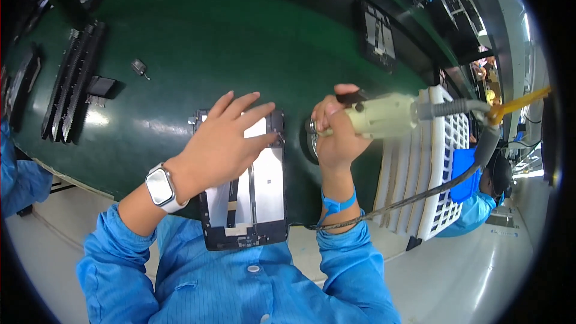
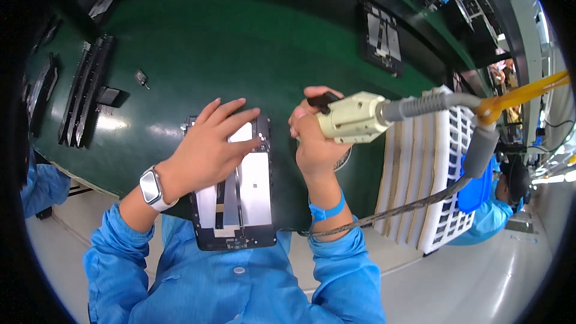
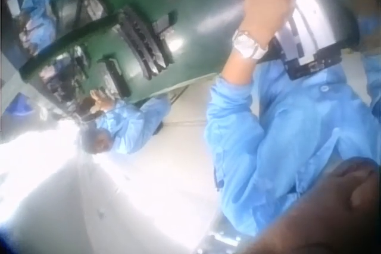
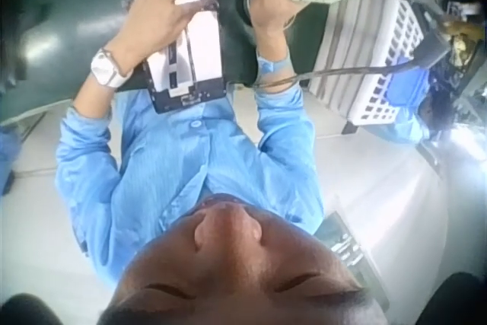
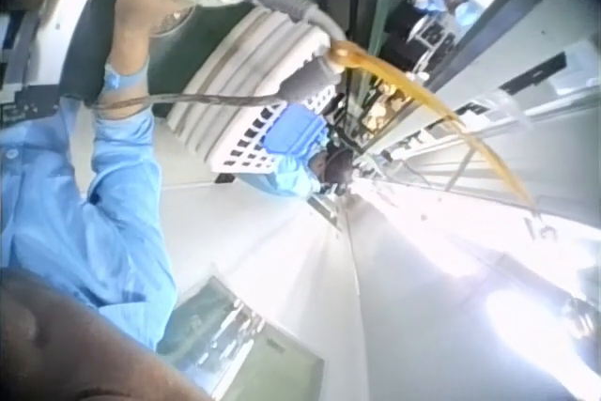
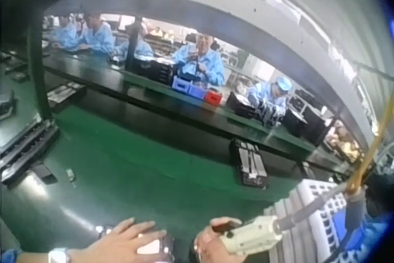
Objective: The person assembles tablet devices along a conveyor belt. They position internal components into each tablet chassis by hand, fasten them with screws using an electric screwdriver, and push the tablet along the conveyor line.
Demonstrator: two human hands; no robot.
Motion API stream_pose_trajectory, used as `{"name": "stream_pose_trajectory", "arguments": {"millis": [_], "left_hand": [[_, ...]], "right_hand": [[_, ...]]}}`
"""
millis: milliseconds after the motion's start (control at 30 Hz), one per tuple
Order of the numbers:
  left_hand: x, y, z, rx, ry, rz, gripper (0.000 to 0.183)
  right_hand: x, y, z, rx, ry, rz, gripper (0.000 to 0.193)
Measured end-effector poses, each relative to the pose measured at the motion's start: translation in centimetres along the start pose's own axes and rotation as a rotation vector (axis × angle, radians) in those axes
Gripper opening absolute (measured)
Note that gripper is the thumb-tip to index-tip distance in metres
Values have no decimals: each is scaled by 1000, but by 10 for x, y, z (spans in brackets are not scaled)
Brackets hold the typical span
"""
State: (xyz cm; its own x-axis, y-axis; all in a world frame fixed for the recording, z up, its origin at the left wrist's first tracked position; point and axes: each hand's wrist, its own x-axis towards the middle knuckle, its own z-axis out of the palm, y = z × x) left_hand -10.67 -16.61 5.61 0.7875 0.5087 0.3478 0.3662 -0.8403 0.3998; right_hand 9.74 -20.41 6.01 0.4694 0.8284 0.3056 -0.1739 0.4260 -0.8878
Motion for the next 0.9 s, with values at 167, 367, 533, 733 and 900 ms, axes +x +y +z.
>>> {"name": "stream_pose_trajectory", "arguments": {"millis": [167,367,533,733,900], "left_hand": [[-53,16,-51,-419,235,-309,28],[-142,73,-56,-415,-484,-823,73],[-151,94,-13,-1316,31,-975,92],[-128,11,-65,-1540,239,-948,75],[-11,-93,-86,-1329,389,-871,62]], "right_hand": [[-9,-2,-12,12,41,3,29],[-12,-5,-9,-45,61,-3,30],[-14,-14,-5,-122,68,-64,28],[-5,-23,-46,-139,162,-131,28],[2,-18,-67,-195,261,-157,27]]}}
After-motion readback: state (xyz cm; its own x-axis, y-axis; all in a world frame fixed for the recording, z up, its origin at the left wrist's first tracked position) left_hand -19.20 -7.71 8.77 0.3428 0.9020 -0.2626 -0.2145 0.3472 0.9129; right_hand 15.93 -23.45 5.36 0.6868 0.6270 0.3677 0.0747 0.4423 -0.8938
